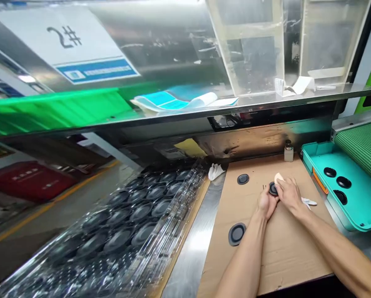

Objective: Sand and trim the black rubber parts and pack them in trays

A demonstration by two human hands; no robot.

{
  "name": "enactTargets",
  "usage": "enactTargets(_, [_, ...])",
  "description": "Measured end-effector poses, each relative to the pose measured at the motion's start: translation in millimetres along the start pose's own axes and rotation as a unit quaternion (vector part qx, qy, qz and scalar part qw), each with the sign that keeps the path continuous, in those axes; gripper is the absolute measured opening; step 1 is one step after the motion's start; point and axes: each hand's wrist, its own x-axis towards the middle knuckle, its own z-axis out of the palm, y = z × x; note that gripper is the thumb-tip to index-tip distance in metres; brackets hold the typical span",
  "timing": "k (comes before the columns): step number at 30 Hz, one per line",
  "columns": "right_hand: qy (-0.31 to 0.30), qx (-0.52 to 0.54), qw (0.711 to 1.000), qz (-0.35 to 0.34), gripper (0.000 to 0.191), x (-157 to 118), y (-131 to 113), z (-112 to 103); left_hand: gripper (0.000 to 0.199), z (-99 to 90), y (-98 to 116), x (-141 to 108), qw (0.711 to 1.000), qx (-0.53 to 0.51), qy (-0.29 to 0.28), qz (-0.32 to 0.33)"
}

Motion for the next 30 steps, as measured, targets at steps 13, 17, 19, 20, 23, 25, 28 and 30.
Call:
enactTargets(13, [0.101, 0.028, 0.994, -0.028, 0.032, 17.0, 34.5, 12.3, 0.034, -0.1, 6.5, 3.3, 1.000, -0.022, 0.019, 0.008])
enactTargets(17, [0.122, 0.174, 0.976, 0.038, 0.053, 27.7, 52.2, -10.2, 0.033, -0.4, 14.1, 2.9, 1.000, -0.022, 0.013, 0.010])
enactTargets(19, [0.051, 0.216, 0.974, 0.037, 0.053, 23.8, 50.3, -16.2, 0.033, -0.4, 14.7, 5.2, 0.999, -0.026, 0.014, 0.013])
enactTargets(20, [0.006, 0.226, 0.974, 0.028, 0.049, 20.6, 47.2, -17.1, 0.034, -0.4, 13.8, 6.5, 0.999, -0.027, 0.012, 0.015])
enactTargets(23, [-0.067, 0.247, 0.966, 0.026, 0.039, 13.0, 35.4, -13.9, 0.035, -0.7, 7.9, 8.2, 1.000, -0.012, -0.004, 0.018])
enactTargets(25, [-0.057, 0.277, 0.957, 0.057, 0.033, 13.0, 31.1, -10.1, 0.033, -1.6, 3.5, 7.2, 0.999, 0.009, -0.011, 0.032])
enactTargets(28, [-0.073, 0.316, 0.945, 0.050, 0.028, 18.4, 34.3, -7.9, 0.031, -3.3, -0.3, 4.3, 0.999, 0.026, -0.011, 0.044])
enactTargets(30, [-0.125, 0.315, 0.941, 0.019, 0.025, 22.0, 39.8, -10.5, 0.032, -4.0, -1.1, 2.6, 0.999, 0.029, -0.010, 0.040])
